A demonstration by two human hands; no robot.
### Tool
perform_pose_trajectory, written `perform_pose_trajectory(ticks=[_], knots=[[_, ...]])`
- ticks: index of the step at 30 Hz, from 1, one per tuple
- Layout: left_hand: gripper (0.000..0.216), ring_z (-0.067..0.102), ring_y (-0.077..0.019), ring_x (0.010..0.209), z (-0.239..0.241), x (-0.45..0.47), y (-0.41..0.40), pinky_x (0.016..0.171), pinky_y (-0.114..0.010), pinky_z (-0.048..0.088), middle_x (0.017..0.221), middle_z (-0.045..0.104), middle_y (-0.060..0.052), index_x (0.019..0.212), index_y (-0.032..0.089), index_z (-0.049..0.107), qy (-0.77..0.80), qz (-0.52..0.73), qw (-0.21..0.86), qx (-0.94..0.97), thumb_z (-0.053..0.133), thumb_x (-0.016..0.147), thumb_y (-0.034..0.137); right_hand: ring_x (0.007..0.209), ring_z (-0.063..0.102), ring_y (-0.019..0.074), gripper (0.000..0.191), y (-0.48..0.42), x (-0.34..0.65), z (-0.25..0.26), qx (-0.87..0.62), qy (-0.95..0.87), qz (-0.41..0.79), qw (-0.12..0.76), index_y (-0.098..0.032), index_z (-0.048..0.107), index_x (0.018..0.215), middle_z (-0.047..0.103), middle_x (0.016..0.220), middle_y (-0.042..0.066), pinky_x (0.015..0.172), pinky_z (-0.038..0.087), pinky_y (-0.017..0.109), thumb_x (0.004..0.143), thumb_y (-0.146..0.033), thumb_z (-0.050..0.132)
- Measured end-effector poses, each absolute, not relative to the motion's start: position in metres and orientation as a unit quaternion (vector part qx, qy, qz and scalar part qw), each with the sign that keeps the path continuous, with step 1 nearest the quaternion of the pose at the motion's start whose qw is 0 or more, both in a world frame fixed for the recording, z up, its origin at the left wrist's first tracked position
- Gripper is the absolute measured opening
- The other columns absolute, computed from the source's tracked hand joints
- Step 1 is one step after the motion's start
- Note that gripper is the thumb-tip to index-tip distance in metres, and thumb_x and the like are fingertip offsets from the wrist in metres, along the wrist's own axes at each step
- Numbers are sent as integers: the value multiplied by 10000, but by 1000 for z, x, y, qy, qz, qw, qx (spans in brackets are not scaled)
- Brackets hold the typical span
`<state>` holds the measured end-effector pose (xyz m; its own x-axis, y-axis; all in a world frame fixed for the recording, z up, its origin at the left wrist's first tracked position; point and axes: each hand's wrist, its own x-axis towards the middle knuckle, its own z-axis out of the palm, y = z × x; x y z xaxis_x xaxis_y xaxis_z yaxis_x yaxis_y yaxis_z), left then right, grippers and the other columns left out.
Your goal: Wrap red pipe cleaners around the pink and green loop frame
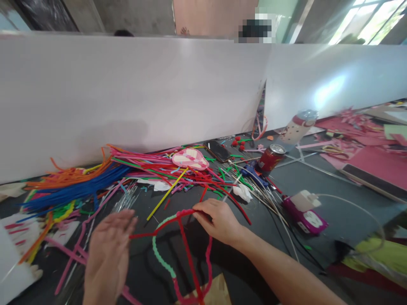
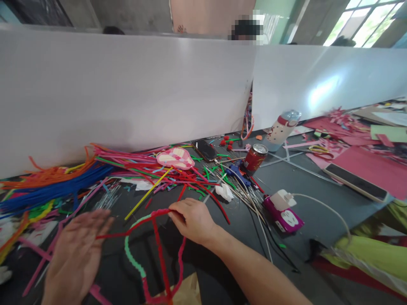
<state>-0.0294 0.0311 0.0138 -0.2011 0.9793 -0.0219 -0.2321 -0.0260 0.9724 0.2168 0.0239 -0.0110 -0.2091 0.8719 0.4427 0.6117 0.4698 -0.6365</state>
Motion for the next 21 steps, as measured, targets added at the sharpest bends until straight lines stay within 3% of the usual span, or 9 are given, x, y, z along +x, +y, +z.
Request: perform_pose_trajectory(ticks=[3,4,6,10,14,21], knots=[[421,375,-275,1279,33,-26,21,1124,-399,228,1275,541,41,1044,313,601,549,541,313,554,737,651,246,746,615,164,154,22,216,-8,-483,-755,174,408,-198,630,952,695,819,51,693,479,274,865,-220,505],[326,392,-293,1258,38,-20,18,1131,-409,196,1200,598,22,947,295,655,537,509,274,614,745,636,257,749,615,164,172,21,215,-6,-480,-754,183,410,-196,628,980,694,830,53,698,482,274,870,-229,500],[217,409,-318,1238,47,-3,15,1141,-438,67,1050,689,-21,868,277,711,508,442,279,685,731,652,259,769,616,163,222,18,214,-4,-466,-755,208,412,-190,610,1058,692,871,59,718,487,277,883,-242,484],[280,409,-324,1253,49,27,28,1104,-462,-94,1137,668,-59,972,275,705,457,339,303,765,697,695,237,919,610,178,314,12,212,-1,-419,-767,240,423,-172,545,1183,674,1017,83,821,484,306,884,-226,466],[277,546,-326,1098,43,35,46,1084,-498,-51,1048,699,-98,1009,254,693,455,256,287,803,649,736,268,1044,583,190,371,10,211,-2,-410,-760,243,442,-166,496,1236,633,1151,104,890,470,334,868,-211,486],[175,620,-255,865,41,28,56,1042,-498,93,876,709,-50,933,266,682,426,173,307,833,550,818,273,995,609,177,338,12,214,-8,-416,-756,244,442,-192,494,1238,650,1105,88,855,496,323,917,-203,392]])
